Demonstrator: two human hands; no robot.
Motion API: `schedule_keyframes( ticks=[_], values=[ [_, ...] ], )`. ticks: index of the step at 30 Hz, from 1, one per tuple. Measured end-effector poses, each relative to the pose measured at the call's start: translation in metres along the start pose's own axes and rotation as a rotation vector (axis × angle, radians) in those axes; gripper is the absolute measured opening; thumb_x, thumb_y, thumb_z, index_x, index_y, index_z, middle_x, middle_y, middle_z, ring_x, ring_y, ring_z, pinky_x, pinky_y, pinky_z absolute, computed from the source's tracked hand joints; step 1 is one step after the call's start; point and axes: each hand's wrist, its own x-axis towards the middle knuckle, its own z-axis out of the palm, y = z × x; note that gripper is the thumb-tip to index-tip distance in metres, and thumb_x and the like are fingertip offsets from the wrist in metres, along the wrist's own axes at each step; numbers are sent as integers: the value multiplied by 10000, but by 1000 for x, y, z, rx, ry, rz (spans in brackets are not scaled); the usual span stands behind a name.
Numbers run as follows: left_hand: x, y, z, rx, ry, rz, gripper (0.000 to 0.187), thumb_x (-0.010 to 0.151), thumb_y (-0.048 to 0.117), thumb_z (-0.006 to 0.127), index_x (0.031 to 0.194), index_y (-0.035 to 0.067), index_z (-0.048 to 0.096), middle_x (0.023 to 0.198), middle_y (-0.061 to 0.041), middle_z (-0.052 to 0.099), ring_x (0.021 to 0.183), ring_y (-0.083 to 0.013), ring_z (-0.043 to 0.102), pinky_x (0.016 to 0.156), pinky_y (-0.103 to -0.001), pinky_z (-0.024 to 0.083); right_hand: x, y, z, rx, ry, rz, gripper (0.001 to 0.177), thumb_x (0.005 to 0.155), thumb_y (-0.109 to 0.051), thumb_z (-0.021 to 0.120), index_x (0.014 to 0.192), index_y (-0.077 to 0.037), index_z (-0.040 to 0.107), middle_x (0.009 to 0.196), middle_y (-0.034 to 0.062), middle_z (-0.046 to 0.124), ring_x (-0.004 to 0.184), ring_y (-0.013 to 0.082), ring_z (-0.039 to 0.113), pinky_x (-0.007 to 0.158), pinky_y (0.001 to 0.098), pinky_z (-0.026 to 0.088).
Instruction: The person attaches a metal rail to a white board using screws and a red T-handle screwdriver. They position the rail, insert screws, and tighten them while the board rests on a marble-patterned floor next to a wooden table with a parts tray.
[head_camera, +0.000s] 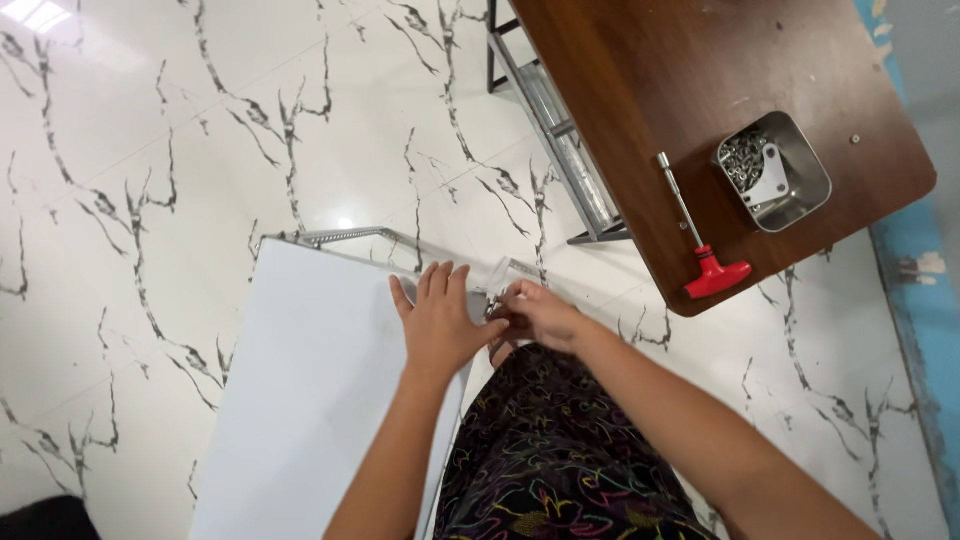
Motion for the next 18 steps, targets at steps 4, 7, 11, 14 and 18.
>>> schedule_keyframes(
  ticks=[4,7,11,14,18],
  values=[
    [-20,14,23,-96,249,-50,907,571,460,906,1345,134,563,1461,-141,506,1439,-321,369,1174,-679,43,15,-32,-10,-487,194,-37,220,1026,-270,629,994,-63,561,893,132,657,789,232,619,708,351,556],
    [-26,22,39,-108,305,-136,893,615,449,892,1383,141,556,1470,-115,502,1446,-304,374,1185,-680,54,38,-65,-4,-799,196,-176,213,1005,-273,618,1065,-72,656,960,67,705,867,190,625,780,312,543],
    [-27,33,60,-101,396,-232,818,698,467,852,1382,131,554,1462,-93,531,1451,-282,398,1193,-669,86,75,-104,5,-946,-326,-79,220,950,-212,648,1111,-85,727,1038,-36,742,1003,60,656,893,233,501],
    [-21,38,73,-94,517,-264,753,738,470,833,1359,128,581,1428,-78,564,1431,-260,432,1200,-644,116,105,-116,12,-967,-601,235,168,937,-161,660,1059,-76,739,984,-13,740,940,87,658,862,247,505],
    [-20,42,82,-58,607,-283,671,784,430,828,1339,113,622,1454,-64,578,1441,-245,454,1223,-555,202,144,-118,10,-1055,-750,442,116,935,-123,680,987,-53,756,926,-3,720,913,100,636,901,261,505]
  ],
)
